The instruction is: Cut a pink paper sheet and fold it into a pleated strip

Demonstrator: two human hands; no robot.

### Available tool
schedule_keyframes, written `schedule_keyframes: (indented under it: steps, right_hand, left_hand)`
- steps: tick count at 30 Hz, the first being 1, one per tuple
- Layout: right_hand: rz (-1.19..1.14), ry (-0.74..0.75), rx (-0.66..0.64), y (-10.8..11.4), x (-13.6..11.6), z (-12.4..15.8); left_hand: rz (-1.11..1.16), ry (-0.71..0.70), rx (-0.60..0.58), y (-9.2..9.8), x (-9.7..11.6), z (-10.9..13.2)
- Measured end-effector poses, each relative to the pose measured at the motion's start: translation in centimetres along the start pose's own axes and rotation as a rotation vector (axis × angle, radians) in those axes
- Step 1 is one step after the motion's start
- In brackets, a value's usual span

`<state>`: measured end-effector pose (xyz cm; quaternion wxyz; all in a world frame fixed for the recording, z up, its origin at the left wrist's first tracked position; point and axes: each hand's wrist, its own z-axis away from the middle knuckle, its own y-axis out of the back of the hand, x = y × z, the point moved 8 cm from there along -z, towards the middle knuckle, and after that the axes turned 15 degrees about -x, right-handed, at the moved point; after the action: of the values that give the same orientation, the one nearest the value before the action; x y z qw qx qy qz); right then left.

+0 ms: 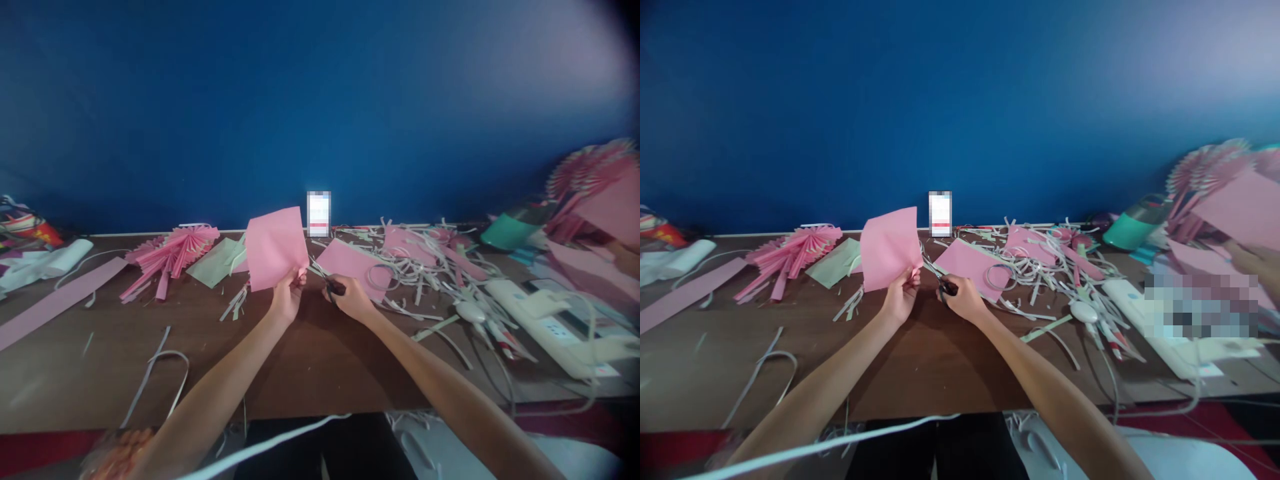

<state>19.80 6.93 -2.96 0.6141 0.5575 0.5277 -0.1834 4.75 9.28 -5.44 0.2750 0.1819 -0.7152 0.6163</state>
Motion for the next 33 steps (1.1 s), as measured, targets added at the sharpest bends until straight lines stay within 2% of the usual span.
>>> schedule_keyframes:
  steps: [10,15,25,29,33]
  right_hand:
    - [0.114,-0.047,0.014,1.5,0.7,0.1]
    - [0.12,-0.065,0.194,3.3,0.6,0.4]
    - [0.004,-0.078,0.395,5.3,1.7,0.9]
    - [-0.068,-0.066,0.41,5.4,2.4,0.7]
    - [-0.085,-0.069,0.341,5.1,3.0,0.3]
  left_hand:
    - [0.02,0.009,-0.042,0.2,-0.1,-0.4]
    - [-0.204,0.1,0.063,1.1,-1.2,-0.1]
    - [-0.573,0.13,-0.099,-0.6,-1.7,0.4]
    - [-0.696,0.161,-0.135,-1.1,-1.6,0.5]
    - [-0.843,0.209,-0.16,-1.4,-1.7,0.8]
